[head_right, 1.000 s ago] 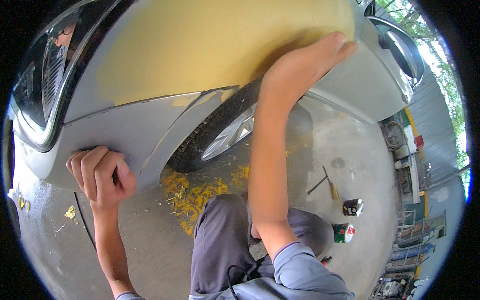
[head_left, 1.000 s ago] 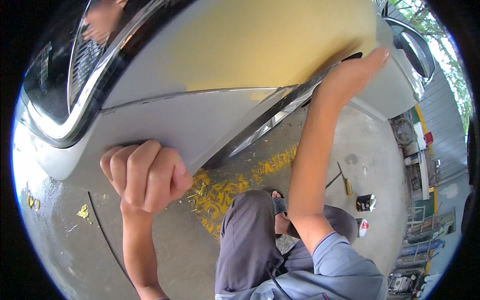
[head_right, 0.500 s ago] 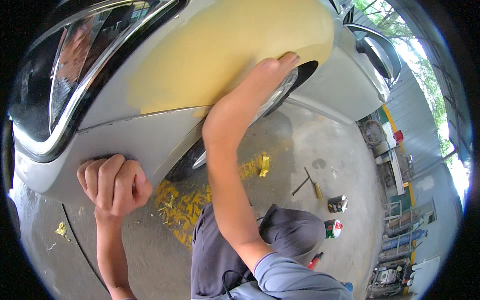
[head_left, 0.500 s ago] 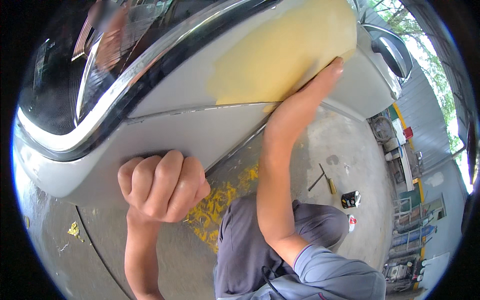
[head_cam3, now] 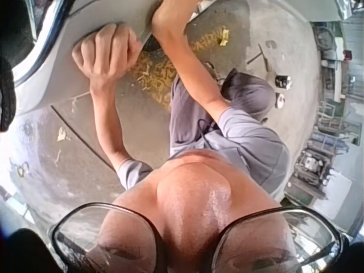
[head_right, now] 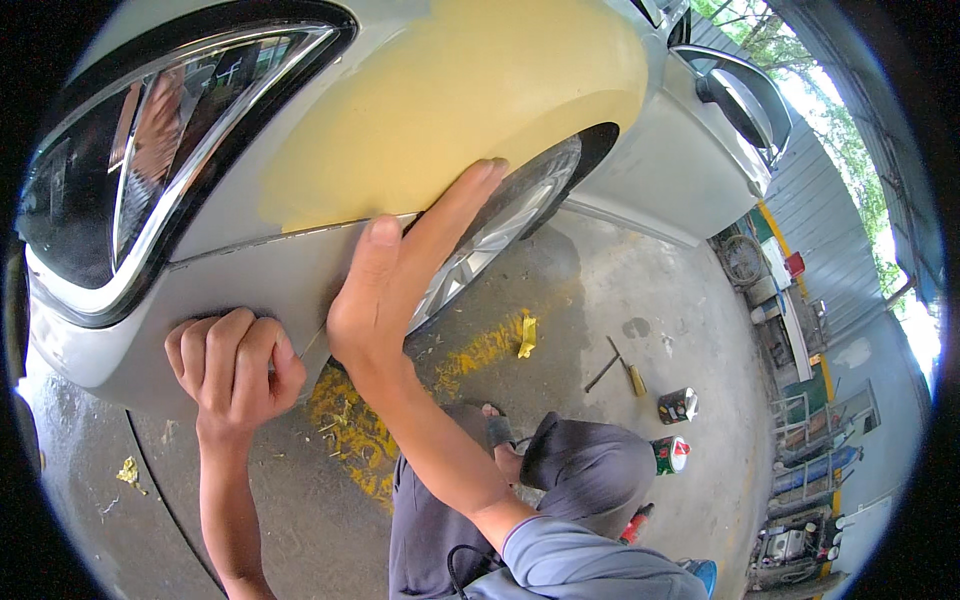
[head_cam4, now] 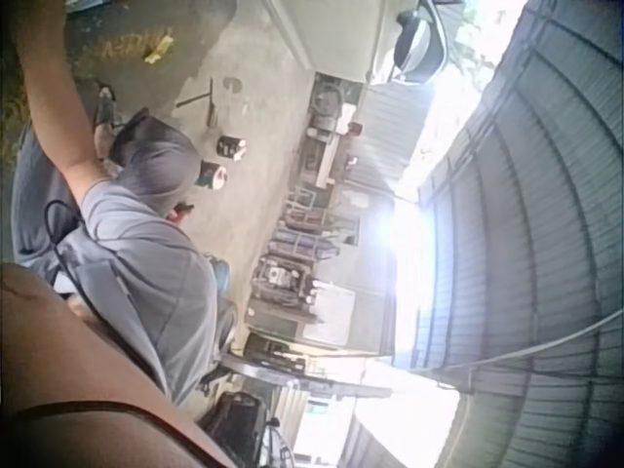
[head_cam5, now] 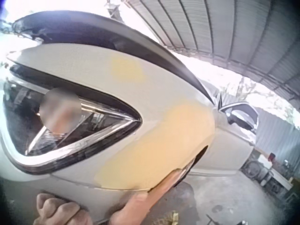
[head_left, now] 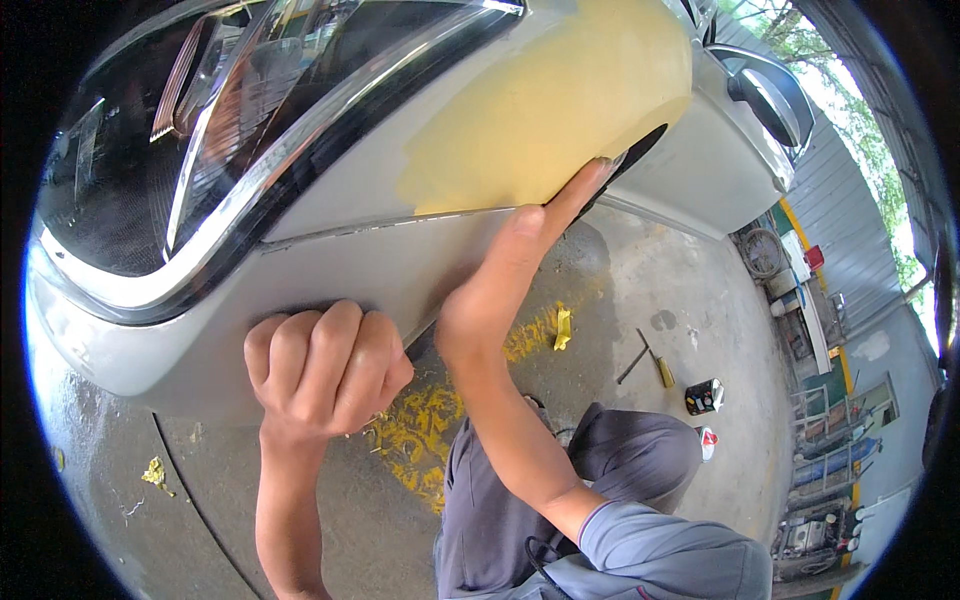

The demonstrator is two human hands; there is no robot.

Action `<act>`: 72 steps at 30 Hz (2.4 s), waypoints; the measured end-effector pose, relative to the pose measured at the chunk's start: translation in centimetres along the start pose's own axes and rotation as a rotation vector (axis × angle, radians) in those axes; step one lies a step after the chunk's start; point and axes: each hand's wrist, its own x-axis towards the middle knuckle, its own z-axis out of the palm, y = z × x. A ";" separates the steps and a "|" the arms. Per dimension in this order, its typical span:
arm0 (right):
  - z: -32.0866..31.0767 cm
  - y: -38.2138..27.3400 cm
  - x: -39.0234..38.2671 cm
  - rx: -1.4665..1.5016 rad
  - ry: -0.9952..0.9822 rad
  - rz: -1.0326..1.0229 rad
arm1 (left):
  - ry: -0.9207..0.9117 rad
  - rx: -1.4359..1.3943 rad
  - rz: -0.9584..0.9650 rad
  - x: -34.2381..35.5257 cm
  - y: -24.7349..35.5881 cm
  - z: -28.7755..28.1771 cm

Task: The person uses a heat gun to warm the front bumper of a silver car, then scrapes the surface with a metal scraper. The person repeatedly applies heat and scrapes the same area near the wheel arch.

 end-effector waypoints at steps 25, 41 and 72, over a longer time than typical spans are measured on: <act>-3.6 1.9 2.6 0.024 -0.044 -0.053 | 0.008 -0.019 0.045 0.2 -0.4 -0.2; -2.5 3.6 -2.1 -0.123 -0.194 -0.355 | -0.022 0.002 0.033 0.2 0.1 -0.3; -9.1 9.6 -4.9 -0.122 -0.659 -0.937 | -0.144 0.147 0.022 -0.7 0.8 -0.4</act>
